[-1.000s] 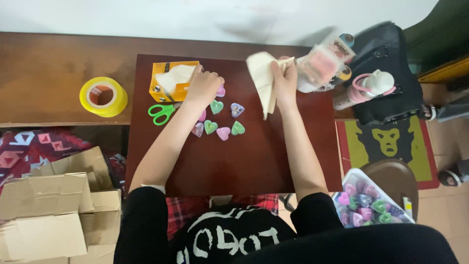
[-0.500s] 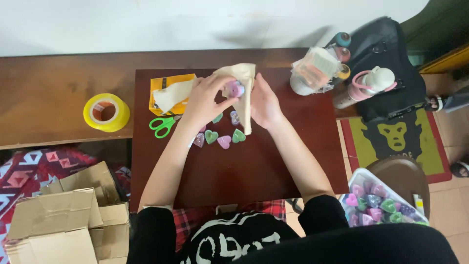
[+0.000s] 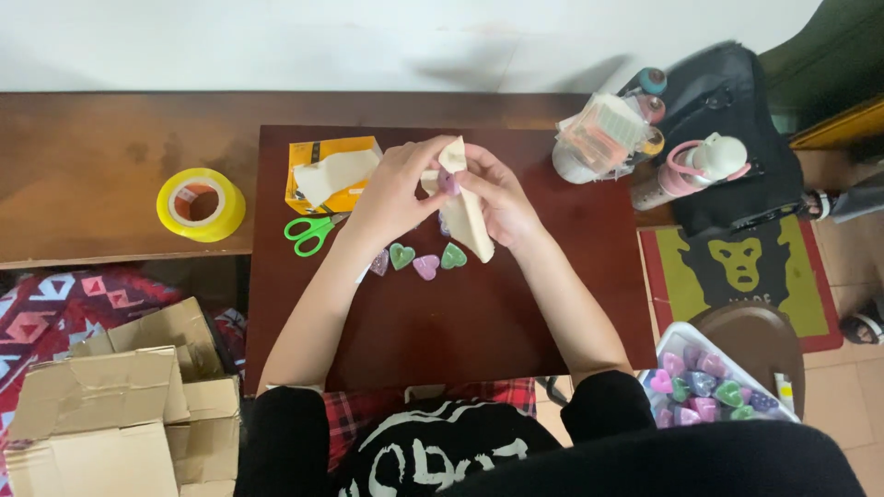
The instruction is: Wrapping small heart-shaped scented wax melts in individual tissue pieces and arranging them for storage.
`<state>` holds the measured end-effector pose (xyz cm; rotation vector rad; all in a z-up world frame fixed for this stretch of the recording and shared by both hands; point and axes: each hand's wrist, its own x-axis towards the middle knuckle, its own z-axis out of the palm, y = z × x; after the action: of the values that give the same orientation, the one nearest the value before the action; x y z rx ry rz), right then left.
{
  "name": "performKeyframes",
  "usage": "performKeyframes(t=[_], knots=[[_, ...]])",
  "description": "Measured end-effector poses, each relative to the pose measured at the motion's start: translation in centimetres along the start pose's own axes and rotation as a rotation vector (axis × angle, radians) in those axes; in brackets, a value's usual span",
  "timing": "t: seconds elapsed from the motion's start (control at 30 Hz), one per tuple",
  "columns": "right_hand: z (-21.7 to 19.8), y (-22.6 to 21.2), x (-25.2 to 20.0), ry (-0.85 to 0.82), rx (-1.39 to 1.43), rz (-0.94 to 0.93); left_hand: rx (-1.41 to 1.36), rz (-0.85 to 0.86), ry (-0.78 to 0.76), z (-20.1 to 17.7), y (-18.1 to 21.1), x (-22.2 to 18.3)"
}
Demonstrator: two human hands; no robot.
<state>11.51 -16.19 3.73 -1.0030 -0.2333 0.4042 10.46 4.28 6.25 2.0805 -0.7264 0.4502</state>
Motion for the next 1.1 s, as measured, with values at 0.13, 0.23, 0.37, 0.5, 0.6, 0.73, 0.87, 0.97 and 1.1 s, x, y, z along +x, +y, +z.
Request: performKeyframes(t=[0.13,0.23,0.37,0.5,0.6,0.73,0.87,0.97,1.1], knots=[[-1.9,1.3,0.4,0.015,0.015,-0.012,-0.035,0.014,-0.005,-0.3,0.5,0.3],[-3.8,3.1,0.6,0.048,0.0,-0.056,-0.078,-0.008,-0.022,0.0,0.4,0.1],[-1.2,1.1,0.5,0.099,0.133,-0.007,-0.104,0.0,0.019,0.3,0.1,0.2],[0.3,-0.2,-0.1,0.093,0.192,0.213,-0.018,0.031,0.095,0.3,0.2,0.2],[-0.5,0.5,0.0,0.0,0.205,0.174,0.02,0.013,0.109,-0.3,0.5,0.3],[-0.9,0.5,-0.1,-0.001,0.155,0.148,0.021,-0.009,0.073,-0.8,1.7,0.5],[-1.5,0.5,0.1,-0.012,0.021,0.091,-0.07,0.018,0.071,-0.7,1.5,0.3],[-0.2,-0.6,0.0,-0.02,-0.054,0.064,-0.061,0.001,0.097,-0.5,1.2,0.2],[0.3,-1.4,0.0,-0.064,-0.175,0.007,-0.076,-0.054,0.056,-1.4,1.8,0.6]])
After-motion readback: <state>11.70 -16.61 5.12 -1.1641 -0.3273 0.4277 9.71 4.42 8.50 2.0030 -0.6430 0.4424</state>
